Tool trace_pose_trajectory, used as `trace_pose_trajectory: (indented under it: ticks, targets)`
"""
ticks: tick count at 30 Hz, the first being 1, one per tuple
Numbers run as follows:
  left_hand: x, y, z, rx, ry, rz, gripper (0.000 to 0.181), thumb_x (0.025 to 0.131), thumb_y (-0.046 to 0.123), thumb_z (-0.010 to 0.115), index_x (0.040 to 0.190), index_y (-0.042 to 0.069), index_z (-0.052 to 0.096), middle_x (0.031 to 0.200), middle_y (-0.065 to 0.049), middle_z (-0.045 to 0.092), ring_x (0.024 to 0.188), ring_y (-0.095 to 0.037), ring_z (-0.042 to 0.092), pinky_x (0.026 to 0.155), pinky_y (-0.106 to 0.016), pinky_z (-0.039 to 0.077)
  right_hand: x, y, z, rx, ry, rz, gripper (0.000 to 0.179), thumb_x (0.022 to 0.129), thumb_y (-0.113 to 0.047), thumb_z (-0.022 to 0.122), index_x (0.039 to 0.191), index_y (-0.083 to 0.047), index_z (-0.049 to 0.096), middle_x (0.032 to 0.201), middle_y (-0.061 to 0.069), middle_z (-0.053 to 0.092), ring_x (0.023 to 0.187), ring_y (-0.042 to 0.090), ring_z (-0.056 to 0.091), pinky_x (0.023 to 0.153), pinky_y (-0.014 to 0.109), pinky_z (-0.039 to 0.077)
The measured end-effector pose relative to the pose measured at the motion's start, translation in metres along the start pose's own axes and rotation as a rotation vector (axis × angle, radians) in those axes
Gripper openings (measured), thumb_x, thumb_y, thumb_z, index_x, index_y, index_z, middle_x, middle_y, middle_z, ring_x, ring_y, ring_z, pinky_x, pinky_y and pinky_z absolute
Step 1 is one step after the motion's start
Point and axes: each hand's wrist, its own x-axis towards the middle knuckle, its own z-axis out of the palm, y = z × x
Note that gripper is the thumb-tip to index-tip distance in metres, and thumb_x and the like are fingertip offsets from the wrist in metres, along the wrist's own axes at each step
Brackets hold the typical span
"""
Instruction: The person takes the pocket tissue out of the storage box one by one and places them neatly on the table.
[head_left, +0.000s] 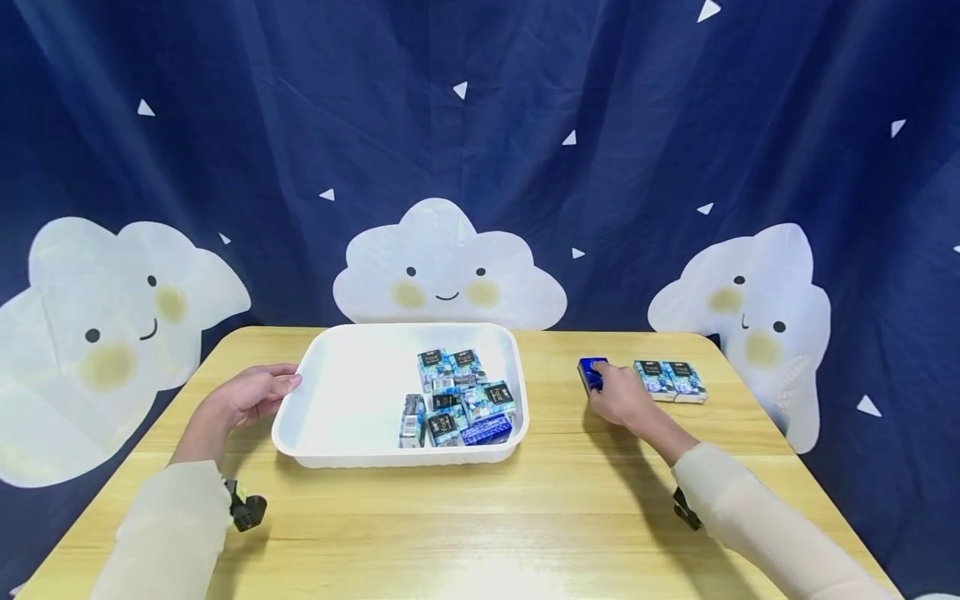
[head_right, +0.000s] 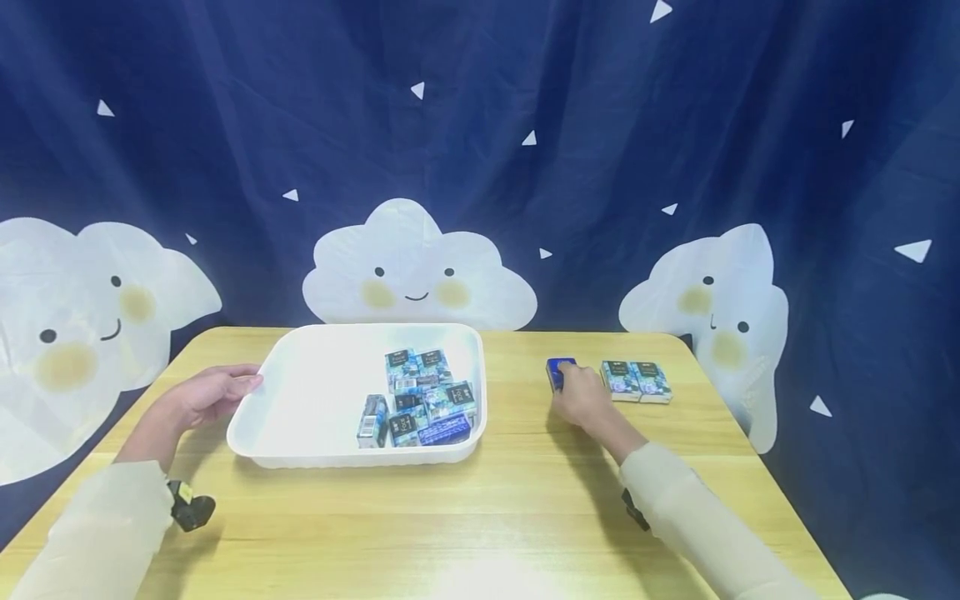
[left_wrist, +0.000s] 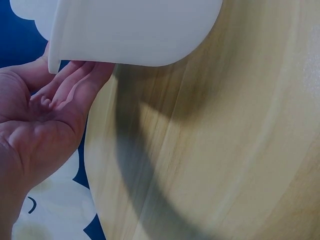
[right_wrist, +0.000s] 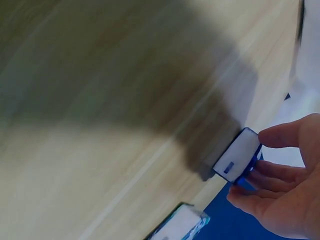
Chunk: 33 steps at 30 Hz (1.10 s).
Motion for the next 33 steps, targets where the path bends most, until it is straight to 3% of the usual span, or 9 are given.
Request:
trace_pose_trajectory:
  ticks: [4,13,21,33]
  targets:
    - [0.001,-0.001,0.0,-0.012,0.004,-0.003,0.07,0.106,0.019,0.053,0.156,-0.013,0.016,0.094,0.012,0.071,0.086,-0.001,0.068,0.081,-0.021,0.06,0.002,0.007,-0.009,-0.011,-0.035,0.032,0.054,0.087,-0.009,0.058,0.138,0.007,0.055,0.124,0.036,0.062,0.092,0.038,0.063,0.07,0.043,0.054]
    - [0.002,-0.001,-0.001,-0.002,-0.004,-0.016,0.07,0.107,0.02,0.052,0.156,-0.012,0.014,0.093,0.012,0.072,0.085,-0.002,0.069,0.081,-0.023,0.061,0.007,0.019,-0.023,-0.035,-0.115,0.067,0.056,0.087,-0.013,0.062,0.138,0.007,0.056,0.133,0.033,0.059,0.116,0.05,0.058,0.092,0.058,0.053]
    - [0.002,-0.002,0.0,-0.015,-0.002,-0.009,0.07,0.107,0.02,0.052,0.156,-0.013,0.014,0.092,0.013,0.072,0.084,-0.001,0.069,0.08,-0.022,0.061,0.012,0.025,-0.029,-0.042,-0.098,0.045,0.043,0.089,-0.012,0.06,0.127,0.007,0.065,0.129,0.029,0.064,0.125,0.054,0.052,0.104,0.061,0.047]
    - [0.0,0.001,0.002,-0.025,0.001,-0.023,0.07,0.107,0.019,0.051,0.157,-0.011,0.012,0.091,0.013,0.071,0.083,0.0,0.069,0.079,-0.02,0.06,0.01,0.035,-0.027,-0.033,-0.037,0.037,0.044,0.089,-0.021,0.071,0.124,0.005,0.069,0.123,0.028,0.068,0.116,0.055,0.057,0.096,0.06,0.051]
